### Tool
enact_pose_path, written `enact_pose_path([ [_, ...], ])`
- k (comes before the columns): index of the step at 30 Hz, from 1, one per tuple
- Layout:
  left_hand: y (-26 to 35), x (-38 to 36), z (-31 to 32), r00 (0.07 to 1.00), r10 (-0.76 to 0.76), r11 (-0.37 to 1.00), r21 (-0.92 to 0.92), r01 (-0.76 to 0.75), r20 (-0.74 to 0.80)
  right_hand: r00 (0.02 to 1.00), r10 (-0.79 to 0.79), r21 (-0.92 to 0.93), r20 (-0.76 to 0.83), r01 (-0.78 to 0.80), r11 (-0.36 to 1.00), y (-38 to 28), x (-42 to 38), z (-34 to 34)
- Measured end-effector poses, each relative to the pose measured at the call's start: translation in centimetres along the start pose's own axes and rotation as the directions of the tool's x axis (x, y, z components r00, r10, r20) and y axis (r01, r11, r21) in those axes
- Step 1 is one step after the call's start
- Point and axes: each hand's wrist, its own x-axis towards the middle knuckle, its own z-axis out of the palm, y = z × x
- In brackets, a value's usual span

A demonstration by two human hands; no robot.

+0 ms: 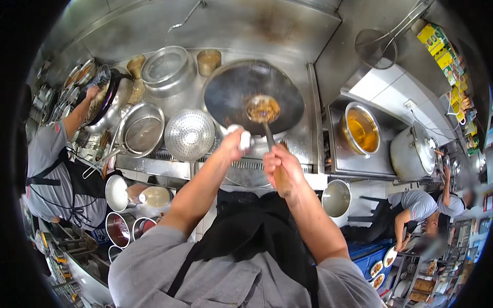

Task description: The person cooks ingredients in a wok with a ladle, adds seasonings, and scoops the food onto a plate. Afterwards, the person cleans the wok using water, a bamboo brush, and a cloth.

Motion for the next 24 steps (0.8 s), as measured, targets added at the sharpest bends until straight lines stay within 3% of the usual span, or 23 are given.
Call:
enact_pose_path([
  [2,-0.3,0.2,-0.6,0.993,0.074,0.996,0.033,-0.077,0.088,0.992,-0.106,-0.182,0.065,0.116,0.976,-0.2,0.2,-0.4],
  [3,-0.3,-2.5,0.3,0.995,0.08,0.997,0.018,-0.081,0.05,0.987,-0.139,-0.246,-0.082,0.115,0.962,-0.6,-1.2,1.3],
  [5,-0.8,-6.2,-0.5,0.999,0.042,0.998,0.047,-0.042,0.002,0.993,-0.101,-0.29,-0.059,0.08,0.954,-2.7,-1.5,0.2],
  [6,-0.3,-4.8,-1.5,0.999,0.029,0.999,-0.043,-0.03,-0.024,0.994,-0.089,-0.3,-0.068,0.065,0.952,-3.4,-1.1,-0.5],
  [9,3.0,0.8,-4.6,0.99,0.103,0.973,0.197,-0.12,0.096,0.995,-0.067,-0.32,-0.072,0.04,0.947,-5.4,-0.6,-1.2],
  [10,2.9,-0.9,-3.8,0.987,0.16,0.94,0.308,-0.15,-0.006,0.993,-0.055,-0.352,-0.107,0.014,0.936,-6.1,-0.3,-1.7],
  [11,1.1,0.5,-4.7,0.943,0.332,0.817,0.503,-0.283,-0.009,0.989,-0.049,-0.373,-0.143,-0.008,0.928,-6.8,0.0,-1.9],
  [12,-1.6,1.5,-5.9,0.79,0.605,0.563,0.644,-0.518,0.106,0.989,-0.014,-0.348,-0.145,-0.038,0.937,-7.0,-0.2,-1.7],
  [13,-3.7,1.7,-7.0,0.566,0.784,0.236,0.72,-0.652,0.256,0.99,-0.019,-0.341,-0.138,-0.029,0.939,-7.0,-0.5,-0.9],
  [15,-2.4,-6.0,-3.5,0.763,0.64,0.239,0.921,-0.308,0.089,0.998,0.035,-0.378,-0.049,-0.051,0.925,-6.1,-2.4,2.6],
  [17,-1.3,-8.8,-1.6,0.78,0.617,0.254,0.913,-0.321,0.103,0.998,0.001,-0.341,-0.069,-0.025,0.94,-5.2,-5.8,5.7],
  [19,0.0,-8.6,-0.7,0.766,0.634,0.247,0.91,-0.332,0.107,0.964,0.009,-0.192,0.266,0.044,0.98,-6.1,-8.1,6.6],
  [20,0.4,-7.7,-1.0,0.772,0.628,0.257,0.909,-0.329,0.103,0.964,0.016,-0.198,0.266,0.038,0.979,-6.6,-8.8,6.6],
  [21,0.8,-7.0,-1.2,0.778,0.626,0.293,0.904,-0.311,0.065,0.922,0.008,-0.092,0.386,0.03,0.995,-7.0,-9.4,6.4],
  [22,0.6,-4.9,-2.5,0.758,0.647,0.34,0.856,-0.389,0.088,0.868,-0.015,0.019,0.497,0.007,1.0,-7.1,-9.8,5.9],
  [24,-0.2,-0.9,-4.0,0.716,0.694,0.483,0.685,-0.546,0.082,0.828,-0.065,0.075,0.556,0.027,0.997,-7.5,-8.8,4.0],
])
